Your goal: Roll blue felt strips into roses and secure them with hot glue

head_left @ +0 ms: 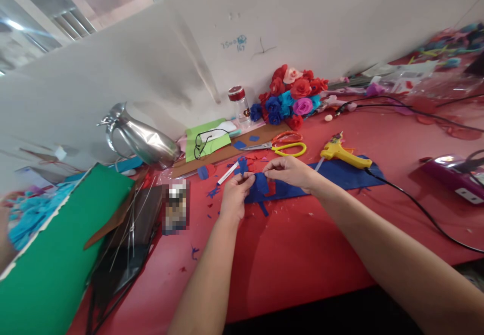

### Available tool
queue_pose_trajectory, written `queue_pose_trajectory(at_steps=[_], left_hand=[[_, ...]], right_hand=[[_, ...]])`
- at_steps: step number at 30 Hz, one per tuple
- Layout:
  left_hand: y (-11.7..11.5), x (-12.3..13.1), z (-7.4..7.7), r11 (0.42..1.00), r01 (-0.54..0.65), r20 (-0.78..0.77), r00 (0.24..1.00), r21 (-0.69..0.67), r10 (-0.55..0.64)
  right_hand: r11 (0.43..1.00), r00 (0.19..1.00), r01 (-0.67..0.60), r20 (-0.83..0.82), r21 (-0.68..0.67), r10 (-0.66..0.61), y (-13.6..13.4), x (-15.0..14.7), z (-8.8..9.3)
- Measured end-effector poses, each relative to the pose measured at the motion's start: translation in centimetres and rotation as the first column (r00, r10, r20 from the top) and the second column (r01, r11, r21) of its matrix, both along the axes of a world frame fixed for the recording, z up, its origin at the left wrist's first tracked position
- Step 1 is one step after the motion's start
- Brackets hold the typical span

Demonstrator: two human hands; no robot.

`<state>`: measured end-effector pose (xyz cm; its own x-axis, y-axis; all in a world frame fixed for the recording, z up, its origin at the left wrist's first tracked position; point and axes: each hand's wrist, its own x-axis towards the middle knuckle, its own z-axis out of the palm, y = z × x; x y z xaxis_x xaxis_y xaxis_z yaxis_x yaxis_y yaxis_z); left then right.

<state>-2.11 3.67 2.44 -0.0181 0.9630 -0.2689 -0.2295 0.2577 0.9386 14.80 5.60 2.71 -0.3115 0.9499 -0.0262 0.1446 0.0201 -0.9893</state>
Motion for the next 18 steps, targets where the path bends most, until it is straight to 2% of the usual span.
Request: queue_pose_trajectory(at_steps=[4, 9, 11, 13, 15, 18], left_hand=[[0.00, 0.02, -0.04, 1.000, -0.003, 0.002, 1.000, 0.001, 0.003], [0.00, 0.06, -0.36, 1.000, 0.007, -0.010, 1.000, 0.006, -0.007], [-0.01, 0.10, -0.47, 1.000, -0.024, -0.028, 0.999, 0.015, 0.025], [-0.07, 0.16, -0.43, 0.995, -0.089, -0.061, 0.994, 0.048, 0.092], [-0.20, 0.24, -0.23, 0.988, -0.129, -0.083, 0.987, 0.084, 0.136], [-0.49, 0.44, 0.17, 0.989, -0.107, -0.067, 0.991, 0.098, 0.114]], right_hand=[[1.000, 1.000, 0.008, -0.007, -0.005, -0.008, -0.04, 0.09, 0.26], [0.999, 0.998, 0.026, 0.050, 0.032, -0.028, 0.24, 0.16, -0.40], [0.997, 0.996, 0.054, 0.069, 0.054, -0.057, 0.31, 0.15, -0.62], [0.987, 0.986, 0.129, 0.097, 0.099, -0.139, 0.26, 0.14, -0.59], [0.948, 0.948, 0.256, 0.141, 0.191, -0.284, 0.05, 0.11, -0.31], [0.816, 0.848, 0.372, 0.196, 0.442, -0.492, -0.58, -0.11, 0.28]])
